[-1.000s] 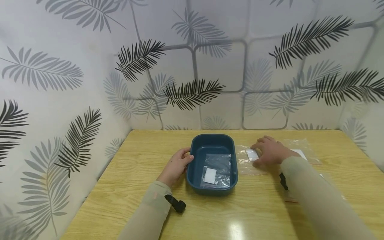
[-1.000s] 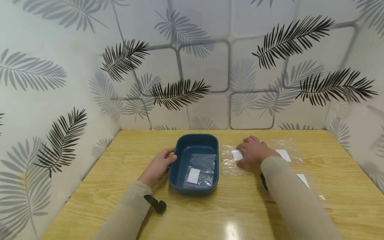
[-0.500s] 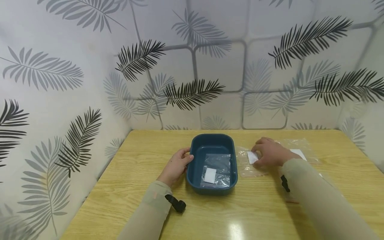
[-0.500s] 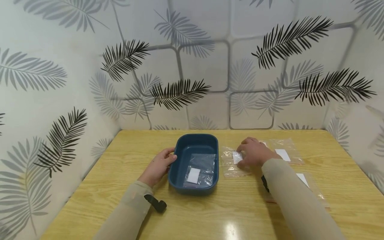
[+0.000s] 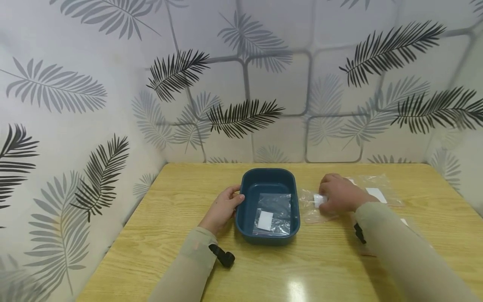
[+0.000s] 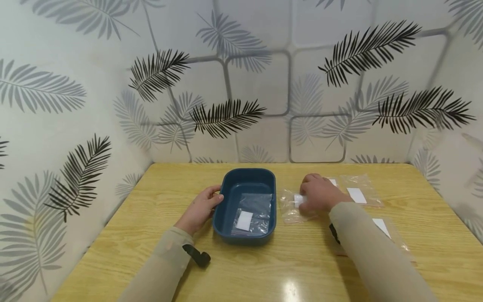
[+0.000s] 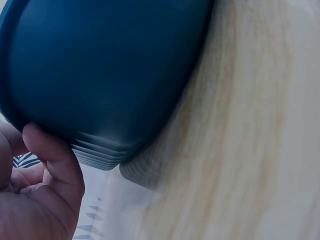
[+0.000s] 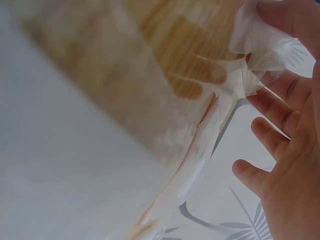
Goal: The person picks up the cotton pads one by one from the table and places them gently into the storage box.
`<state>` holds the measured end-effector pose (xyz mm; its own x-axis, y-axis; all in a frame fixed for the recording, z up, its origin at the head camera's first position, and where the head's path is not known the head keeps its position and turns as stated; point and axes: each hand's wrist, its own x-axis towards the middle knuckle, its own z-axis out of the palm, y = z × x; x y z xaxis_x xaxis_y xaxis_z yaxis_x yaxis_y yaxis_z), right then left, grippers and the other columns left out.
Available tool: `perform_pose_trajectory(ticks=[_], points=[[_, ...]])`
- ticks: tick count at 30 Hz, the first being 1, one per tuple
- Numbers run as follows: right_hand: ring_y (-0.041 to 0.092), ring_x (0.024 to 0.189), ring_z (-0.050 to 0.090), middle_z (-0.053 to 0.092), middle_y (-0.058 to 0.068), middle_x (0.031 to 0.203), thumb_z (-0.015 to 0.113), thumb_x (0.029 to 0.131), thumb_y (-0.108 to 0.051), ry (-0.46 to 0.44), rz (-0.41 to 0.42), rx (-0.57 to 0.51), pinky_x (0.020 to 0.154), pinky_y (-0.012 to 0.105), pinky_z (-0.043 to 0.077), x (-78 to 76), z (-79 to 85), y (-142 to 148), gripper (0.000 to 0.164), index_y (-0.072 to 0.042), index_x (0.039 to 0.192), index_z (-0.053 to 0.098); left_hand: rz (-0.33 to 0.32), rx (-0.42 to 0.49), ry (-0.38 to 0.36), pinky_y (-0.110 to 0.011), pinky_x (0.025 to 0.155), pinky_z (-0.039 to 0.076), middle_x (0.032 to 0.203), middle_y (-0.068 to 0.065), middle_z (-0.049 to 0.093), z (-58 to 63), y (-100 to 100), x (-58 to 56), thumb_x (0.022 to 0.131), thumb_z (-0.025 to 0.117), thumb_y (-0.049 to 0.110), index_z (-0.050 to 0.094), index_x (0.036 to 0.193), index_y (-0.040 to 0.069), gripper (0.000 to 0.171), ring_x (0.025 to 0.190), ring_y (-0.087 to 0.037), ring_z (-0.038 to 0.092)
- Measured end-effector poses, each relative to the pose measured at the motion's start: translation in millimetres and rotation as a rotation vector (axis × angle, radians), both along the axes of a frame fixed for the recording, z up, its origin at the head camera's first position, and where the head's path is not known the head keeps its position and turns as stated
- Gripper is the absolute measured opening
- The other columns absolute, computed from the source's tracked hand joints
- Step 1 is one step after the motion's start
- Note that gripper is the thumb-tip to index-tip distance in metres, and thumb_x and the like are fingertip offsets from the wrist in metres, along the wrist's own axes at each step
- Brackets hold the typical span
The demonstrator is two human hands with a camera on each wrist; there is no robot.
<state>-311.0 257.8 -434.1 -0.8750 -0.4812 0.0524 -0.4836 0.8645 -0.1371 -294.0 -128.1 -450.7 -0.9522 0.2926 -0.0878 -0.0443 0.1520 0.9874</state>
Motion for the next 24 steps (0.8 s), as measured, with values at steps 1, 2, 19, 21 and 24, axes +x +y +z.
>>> perform_pose_trajectory(ticks=[1,2,19,21,24], points=[[0.034,0.111,0.053,0.060,0.008,0.112,0.077,0.074,-0.031,0.004,0.004,-0.005,0.099,0.054,0.043,0.3,-0.1,0,0.025,-0.013,0.091,0.073,0.000,-0.002,0.001,-0.028,0.069,0.050,0.124,-0.024,0.057,0.0,0,0.1,0.107,0.054,0.020,0.042,0.152,0.008,0.048,0.092,-0.026,0.062],[0.035,0.111,0.053,0.060,0.008,0.112,0.077,0.074,-0.031,0.008,0.007,-0.008,0.098,0.054,0.043,0.7,0.1,1,0.025,-0.013,0.092,0.073,0.000,-0.005,0.002,-0.028,0.069,0.050,0.125,-0.024,0.057,0.0,0,0.1,0.107,0.054,0.020,0.042,0.152,0.008,0.048,0.093,-0.027,0.062],[0.046,0.121,0.048,0.056,0.023,0.129,0.080,0.084,-0.036,0.078,0.019,-0.110,0.101,0.061,0.040,15.4,60.2,11,0.033,-0.008,0.098,0.073,-0.005,-0.012,0.013,-0.031,0.073,0.051,0.123,-0.023,0.057,1.5,1,1.8,0.108,0.052,0.020,0.041,0.153,0.008,0.048,0.095,-0.031,0.061],[0.045,0.122,0.048,0.056,0.022,0.129,0.080,0.083,-0.037,0.089,0.032,-0.112,0.102,0.061,0.038,18.2,68.3,6,0.032,-0.009,0.098,0.073,-0.002,-0.014,0.013,-0.031,0.073,0.051,0.122,-0.023,0.057,1.4,1,1.8,0.108,0.052,0.020,0.041,0.153,0.008,0.048,0.094,-0.029,0.061],[0.044,0.123,0.048,0.057,0.019,0.129,0.080,0.082,-0.039,0.104,0.051,-0.114,0.103,0.059,0.038,20.3,74.7,-5,0.031,-0.013,0.097,0.073,-0.003,-0.012,0.010,-0.031,0.073,0.051,0.123,-0.023,0.057,1.0,1,2.2,0.108,0.052,0.019,0.041,0.153,0.008,0.048,0.092,-0.027,0.061]])
